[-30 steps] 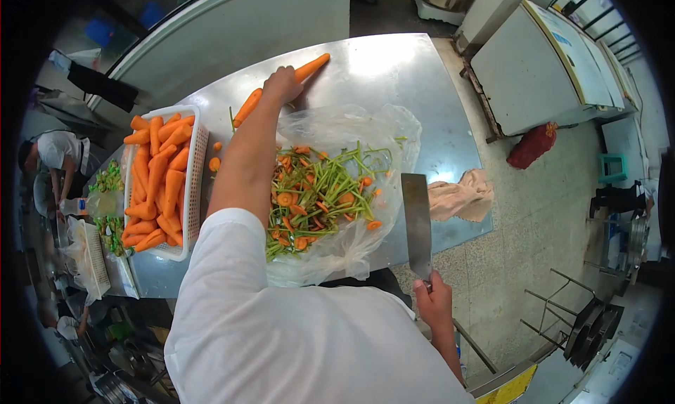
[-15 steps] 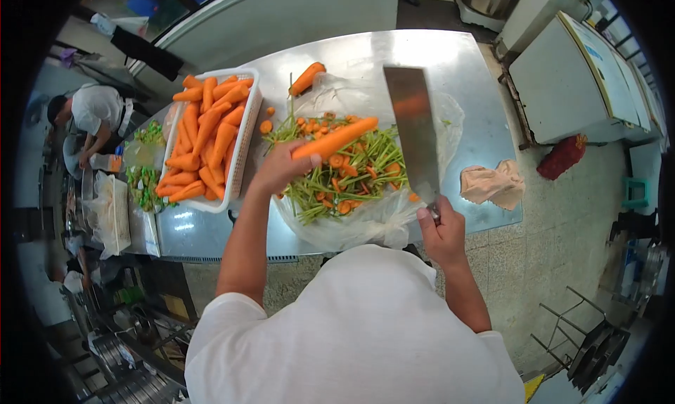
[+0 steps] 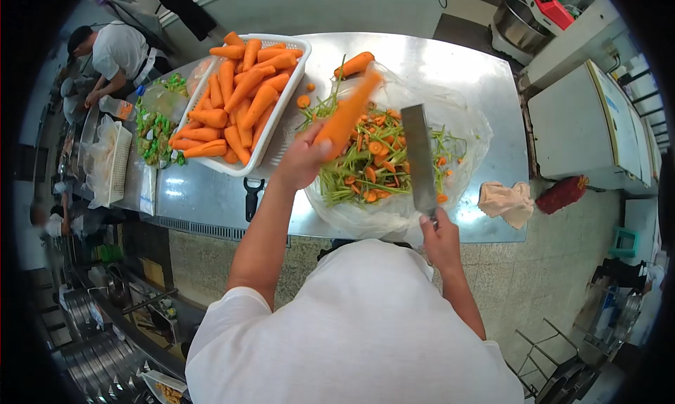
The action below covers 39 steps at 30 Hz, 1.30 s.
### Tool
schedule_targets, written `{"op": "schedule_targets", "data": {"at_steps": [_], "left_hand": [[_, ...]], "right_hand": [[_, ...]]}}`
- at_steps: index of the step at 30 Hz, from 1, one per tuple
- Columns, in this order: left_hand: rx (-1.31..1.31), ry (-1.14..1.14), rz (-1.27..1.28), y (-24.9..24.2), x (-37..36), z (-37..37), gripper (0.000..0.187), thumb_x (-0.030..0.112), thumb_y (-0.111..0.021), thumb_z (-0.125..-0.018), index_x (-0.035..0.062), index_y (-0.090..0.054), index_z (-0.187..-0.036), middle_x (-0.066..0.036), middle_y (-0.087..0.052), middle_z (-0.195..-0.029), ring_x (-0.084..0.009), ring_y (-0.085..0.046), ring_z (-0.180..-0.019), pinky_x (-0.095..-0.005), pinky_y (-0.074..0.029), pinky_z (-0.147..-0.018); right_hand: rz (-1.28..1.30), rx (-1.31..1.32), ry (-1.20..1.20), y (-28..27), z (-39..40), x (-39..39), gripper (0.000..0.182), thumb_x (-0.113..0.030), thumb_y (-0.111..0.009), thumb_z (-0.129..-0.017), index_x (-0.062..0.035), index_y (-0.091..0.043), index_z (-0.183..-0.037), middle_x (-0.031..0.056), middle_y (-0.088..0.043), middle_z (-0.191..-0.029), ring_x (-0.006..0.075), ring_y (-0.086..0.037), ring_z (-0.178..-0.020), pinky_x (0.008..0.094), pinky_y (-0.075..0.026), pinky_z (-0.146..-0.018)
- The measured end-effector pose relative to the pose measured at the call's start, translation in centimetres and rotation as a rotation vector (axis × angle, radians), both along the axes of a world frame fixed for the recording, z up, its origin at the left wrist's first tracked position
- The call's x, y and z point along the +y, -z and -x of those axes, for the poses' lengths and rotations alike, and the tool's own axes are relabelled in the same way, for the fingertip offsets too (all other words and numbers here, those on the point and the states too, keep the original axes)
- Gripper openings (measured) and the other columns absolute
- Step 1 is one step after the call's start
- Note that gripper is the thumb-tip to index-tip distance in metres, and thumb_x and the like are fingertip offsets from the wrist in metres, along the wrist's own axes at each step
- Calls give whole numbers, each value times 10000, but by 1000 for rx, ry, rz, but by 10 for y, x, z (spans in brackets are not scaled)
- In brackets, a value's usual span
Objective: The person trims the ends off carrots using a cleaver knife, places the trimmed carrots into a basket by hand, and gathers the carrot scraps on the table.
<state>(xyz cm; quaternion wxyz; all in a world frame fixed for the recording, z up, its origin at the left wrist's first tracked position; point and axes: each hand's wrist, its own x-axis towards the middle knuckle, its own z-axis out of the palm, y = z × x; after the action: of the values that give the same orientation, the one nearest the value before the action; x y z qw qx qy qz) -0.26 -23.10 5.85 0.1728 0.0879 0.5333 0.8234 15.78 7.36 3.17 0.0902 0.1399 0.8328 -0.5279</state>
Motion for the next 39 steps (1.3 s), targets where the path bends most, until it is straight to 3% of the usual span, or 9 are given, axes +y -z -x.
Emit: {"op": "schedule_targets", "data": {"at_steps": [5, 7, 8, 11, 15, 20, 22, 25, 39], "left_hand": [[-209, 169, -572, -33, 1, 37, 718, 412, -603, -986, 93, -316, -1562, -204, -581, -1364, -268, -594, -1258, -454, -526, -1026], [-346, 689, -620, 3, -10, 57, 758, 532, -501, -998, 141, -240, -1592, -244, -567, -1368, -313, -689, -1091, -443, -619, -870], [-420, 663, -582, 19, -11, 60, 801, 464, -603, -964, 170, -213, -1599, -239, -589, -1321, -305, -721, -899, -387, -644, -701], [-141, 433, -34, 13, 19, 29, 881, 320, -699, -911, 187, -179, -1610, -211, -613, -1273, -272, -699, -865, -382, -624, -756], [-333, 403, -44, 22, 38, 18, 777, 125, -678, -858, 142, -296, -1533, -126, -627, -1085, -212, -633, -829, -347, -551, -786], [-230, 306, 579, 8, 53, 15, 534, 419, -654, -958, 92, -513, -1355, -99, -645, -962, -201, -643, -890, -346, -542, -788], [313, 105, 932, 3, 54, 11, 608, 555, -636, -952, 35, -602, -1265, -106, -666, -955, -220, -629, -838, -369, -518, -770], [217, 207, 1093, -18, 53, 11, 594, 544, -644, -951, 4, -643, -1198, -105, -688, -917, -242, -636, -840, -389, -517, -785], [-249, 343, 650, 7, 41, -2, 413, 477, -618, -988, 76, -632, -888, 17, -546, -698, -83, -528, -587, -246, -412, -501]], "right_hand": [[62, 164, 123, -17, 9, 4, 317, -179, -640, -972, 34, -619, -1206, 2, -546, -645, 68, -448, -572, 286, -391, -515], [42, 167, 99, -16, 6, 10, 311, -176, -645, -969, 29, -622, -1201, 2, -538, -636, 71, -438, -566, 284, -386, -513], [42, 172, 107, -15, 4, 9, 311, -176, -645, -969, 29, -622, -1201, 2, -538, -636, 71, -438, -566, 284, -386, -513], [34, 144, 105, -15, -7, 8, 305, -175, -645, -966, 25, -626, -1195, 28, -556, -630, 94, -468, -547, 297, -400, -516], [-112, 195, -33, -33, -22, 8, 308, -160, -654, -948, 21, -631, -1195, 98, -609, -649, 181, -587, -550, 330, -464, -544], [-265, 345, -136, -39, -28, 13, 318, -139, -678, -923, 10, -642, -1201, 142, -696, -799, 249, -674, -626, 357, -531, -591], [-329, 406, -172, -39, -25, 13, 313, -127, -684, -913, -2, -650, -1198, 152, -728, -927, 266, -695, -671, 363, -554, -615], [-372, 405, -215, -36, -23, 13, 319, -122, -687, -906, -7, -651, -1202, 157, -738, -983, 268, -706, -692, 359, -563, -629], [-394, 384, -314, -26, -24, 11, 340, -149, -662, -916, -47, -629, -1238, 138, -728, -933, 309, -711, -730, 402, -562, -639]]}}
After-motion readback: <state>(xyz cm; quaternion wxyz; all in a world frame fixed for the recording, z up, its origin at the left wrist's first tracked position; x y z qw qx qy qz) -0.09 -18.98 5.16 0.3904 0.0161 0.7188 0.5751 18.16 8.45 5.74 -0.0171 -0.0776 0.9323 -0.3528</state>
